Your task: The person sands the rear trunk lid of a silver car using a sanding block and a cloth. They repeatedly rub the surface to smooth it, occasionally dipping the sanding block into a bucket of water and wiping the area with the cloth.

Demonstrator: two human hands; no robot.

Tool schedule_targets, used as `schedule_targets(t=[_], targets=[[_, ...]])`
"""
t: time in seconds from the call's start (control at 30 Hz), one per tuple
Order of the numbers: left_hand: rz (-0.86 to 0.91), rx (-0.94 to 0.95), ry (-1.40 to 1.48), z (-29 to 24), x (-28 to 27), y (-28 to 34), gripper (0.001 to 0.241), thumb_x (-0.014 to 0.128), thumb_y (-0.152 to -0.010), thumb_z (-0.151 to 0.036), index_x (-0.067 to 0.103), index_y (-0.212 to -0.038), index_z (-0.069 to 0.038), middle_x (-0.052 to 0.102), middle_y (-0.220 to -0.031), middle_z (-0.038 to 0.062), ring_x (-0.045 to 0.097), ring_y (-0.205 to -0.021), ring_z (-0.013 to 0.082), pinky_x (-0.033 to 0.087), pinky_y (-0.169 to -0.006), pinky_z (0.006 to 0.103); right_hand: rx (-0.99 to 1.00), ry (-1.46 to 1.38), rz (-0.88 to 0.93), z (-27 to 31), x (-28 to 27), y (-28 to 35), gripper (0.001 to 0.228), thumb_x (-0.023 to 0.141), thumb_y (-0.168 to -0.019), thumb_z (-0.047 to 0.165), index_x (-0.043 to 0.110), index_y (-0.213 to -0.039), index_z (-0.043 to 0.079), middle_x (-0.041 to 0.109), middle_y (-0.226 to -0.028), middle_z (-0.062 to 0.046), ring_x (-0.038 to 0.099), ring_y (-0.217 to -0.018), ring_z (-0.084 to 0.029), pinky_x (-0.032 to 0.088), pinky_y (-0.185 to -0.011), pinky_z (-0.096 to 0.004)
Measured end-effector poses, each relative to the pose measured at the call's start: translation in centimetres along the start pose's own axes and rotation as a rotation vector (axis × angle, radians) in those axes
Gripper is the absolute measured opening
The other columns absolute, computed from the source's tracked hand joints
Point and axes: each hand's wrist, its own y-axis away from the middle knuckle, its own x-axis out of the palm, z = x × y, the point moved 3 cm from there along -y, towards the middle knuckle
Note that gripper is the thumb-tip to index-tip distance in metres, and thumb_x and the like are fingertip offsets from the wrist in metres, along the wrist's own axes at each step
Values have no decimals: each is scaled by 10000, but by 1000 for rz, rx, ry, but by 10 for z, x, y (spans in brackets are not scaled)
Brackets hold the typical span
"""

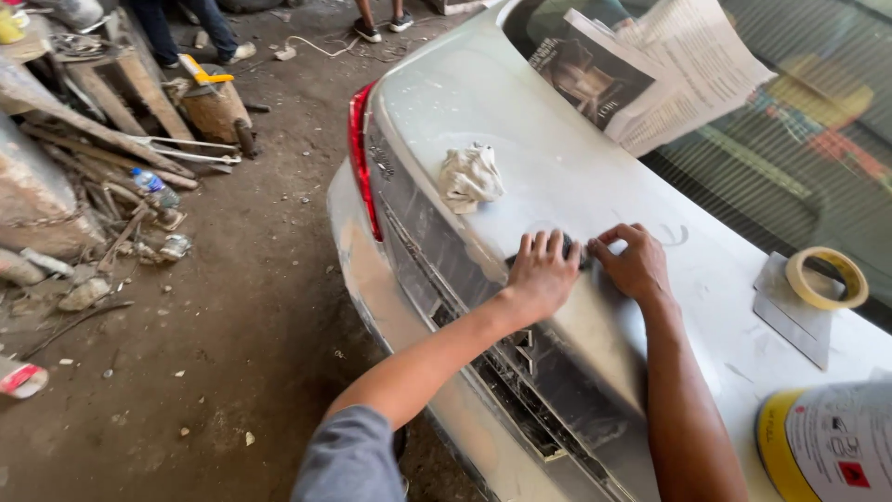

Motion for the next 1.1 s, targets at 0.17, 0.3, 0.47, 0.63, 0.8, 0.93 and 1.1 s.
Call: schedule_targets(t=[0.17,0.3,0.47,0.63,0.8,0.93,1.1], targets=[[-13,20,-170,30,17,-35,532,531,-1020,-126,411,-1536,-69,446,-1516,263,452,-1387,396,364,-1164,562,-7,-78,16,5,-9,2,225,774,-877,351,770,-960,142,669,-1064,-118,677,-855,-309,538,-808,-452],[-27,-14,-151,-3,9,-6,575,531,-982,-166,381,-1526,-60,409,-1529,271,417,-1395,438,314,-1166,591,-53,-38,-17,5,-3,2,234,798,-869,340,774,-934,117,675,-1024,-133,661,-884,-305,524,-819,-460],[72,11,69,20,-20,-13,498,494,-1046,-250,428,-1512,-85,417,-1517,255,390,-1438,430,274,-1218,597,-30,-65,0,-5,-3,-1,223,774,-889,331,769,-950,117,689,-1046,-125,678,-876,-295,533,-827,-452],[30,3,-69,-16,2,-4,554,491,-982,-161,403,-1521,-64,407,-1518,276,417,-1386,435,281,-1193,590,-52,-66,9,-8,-2,-1,233,780,-888,328,777,-957,107,698,-1025,-140,672,-893,-303,532,-840,-448],[37,39,-67,-1,14,-27,491,451,-1023,-130,433,-1508,-57,452,-1509,263,438,-1404,417,315,-1192,579,-58,-83,23,-13,-2,-6,268,773,-888,347,772,-989,99,699,-1048,-134,688,-834,-301,541,-831,-443],[-71,-158,-93,-29,13,-20,472,422,-1065,-247,486,-1425,51,483,-1467,278,455,-1382,409,329,-1192,570,-34,-82,17,-16,3,-14,265,782,-897,341,784,-993,94,716,-1055,-132,692,-833,-273,545,-795,-428],[-185,125,-21,-30,19,-23,457,459,-958,-210,525,-1370,-24,523,-1361,269,524,-1235,421,377,-1081,591,95,-203,26,-11,-10,-9,293,751,-918,335,769,-1051,75,755,-922,-125,728,-712,-219,566,-682,-392]])
